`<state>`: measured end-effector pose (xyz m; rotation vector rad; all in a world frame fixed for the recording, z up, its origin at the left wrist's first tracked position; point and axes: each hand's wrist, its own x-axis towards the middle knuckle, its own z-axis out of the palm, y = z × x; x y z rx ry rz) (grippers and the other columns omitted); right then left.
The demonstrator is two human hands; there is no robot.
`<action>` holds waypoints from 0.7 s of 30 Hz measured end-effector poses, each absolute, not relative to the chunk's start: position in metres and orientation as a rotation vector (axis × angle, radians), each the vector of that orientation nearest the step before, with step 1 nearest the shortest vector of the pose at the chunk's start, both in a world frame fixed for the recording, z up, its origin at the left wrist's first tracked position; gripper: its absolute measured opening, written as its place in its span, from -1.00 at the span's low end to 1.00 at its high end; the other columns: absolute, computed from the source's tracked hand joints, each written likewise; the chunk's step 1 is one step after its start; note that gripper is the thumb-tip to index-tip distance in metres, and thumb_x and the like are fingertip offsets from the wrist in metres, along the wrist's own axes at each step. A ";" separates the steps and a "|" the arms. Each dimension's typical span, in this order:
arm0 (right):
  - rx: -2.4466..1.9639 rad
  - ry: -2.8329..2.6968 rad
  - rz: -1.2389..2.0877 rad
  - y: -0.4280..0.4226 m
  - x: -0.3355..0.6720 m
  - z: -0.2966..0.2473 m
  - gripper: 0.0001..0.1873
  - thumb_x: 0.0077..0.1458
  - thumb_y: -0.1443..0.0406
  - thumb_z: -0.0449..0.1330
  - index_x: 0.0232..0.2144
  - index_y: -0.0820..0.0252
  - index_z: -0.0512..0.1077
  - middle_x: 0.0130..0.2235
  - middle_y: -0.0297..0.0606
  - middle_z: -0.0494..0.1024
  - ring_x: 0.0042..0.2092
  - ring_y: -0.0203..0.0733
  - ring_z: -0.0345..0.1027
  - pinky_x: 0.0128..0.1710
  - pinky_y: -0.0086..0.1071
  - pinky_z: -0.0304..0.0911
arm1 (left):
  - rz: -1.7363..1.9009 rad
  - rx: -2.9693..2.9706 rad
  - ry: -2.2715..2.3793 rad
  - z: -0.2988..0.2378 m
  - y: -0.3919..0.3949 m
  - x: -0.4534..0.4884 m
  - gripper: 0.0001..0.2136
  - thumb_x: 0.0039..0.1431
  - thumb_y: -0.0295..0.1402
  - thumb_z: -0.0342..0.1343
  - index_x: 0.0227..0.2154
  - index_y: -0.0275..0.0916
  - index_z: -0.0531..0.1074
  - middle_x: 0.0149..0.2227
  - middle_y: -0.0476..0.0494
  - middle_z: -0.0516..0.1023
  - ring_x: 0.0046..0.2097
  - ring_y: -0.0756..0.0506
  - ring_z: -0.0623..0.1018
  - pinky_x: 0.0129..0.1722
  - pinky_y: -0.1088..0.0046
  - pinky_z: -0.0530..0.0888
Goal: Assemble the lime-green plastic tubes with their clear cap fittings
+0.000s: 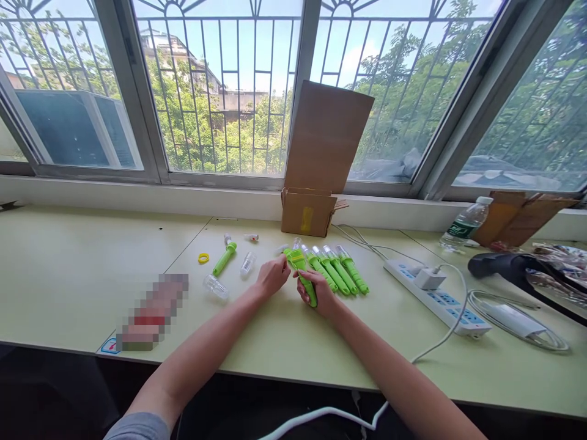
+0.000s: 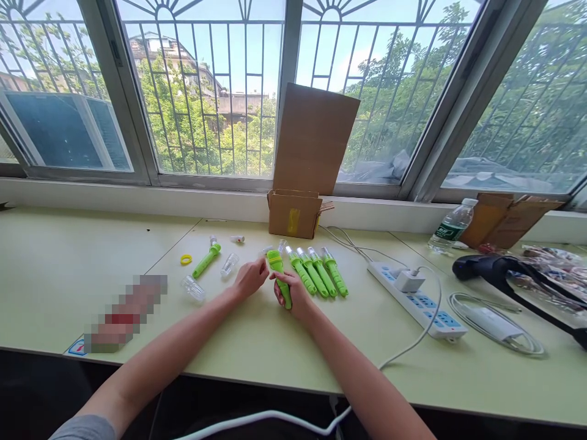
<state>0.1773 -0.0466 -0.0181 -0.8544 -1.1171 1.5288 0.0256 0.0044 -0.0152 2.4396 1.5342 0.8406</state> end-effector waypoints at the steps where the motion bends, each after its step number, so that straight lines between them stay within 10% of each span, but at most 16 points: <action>1: -0.857 -1.118 1.528 -0.047 0.177 -0.018 -0.76 -0.02 0.15 0.22 -0.39 0.23 0.39 -0.69 -0.46 0.30 -0.75 -0.41 0.06 -0.81 -0.54 -0.12 | 0.830 2.452 1.536 -0.015 0.004 0.026 -0.81 0.25 -0.36 -0.11 -0.26 -0.23 0.40 -0.43 -0.12 0.52 -0.39 -0.10 0.53 -0.41 0.46 0.28; 21: -0.878 -1.134 1.516 -0.047 0.177 -0.018 -0.73 -0.03 0.12 0.22 -0.38 0.22 0.38 -0.70 -0.47 0.30 -0.75 -0.41 0.05 -0.81 -0.53 -0.10 | 0.707 2.513 1.360 -0.013 0.000 0.025 -0.82 0.31 -0.34 -0.25 -0.11 -0.28 0.14 -0.44 -0.13 0.51 -0.40 -0.13 0.53 -0.40 0.43 0.34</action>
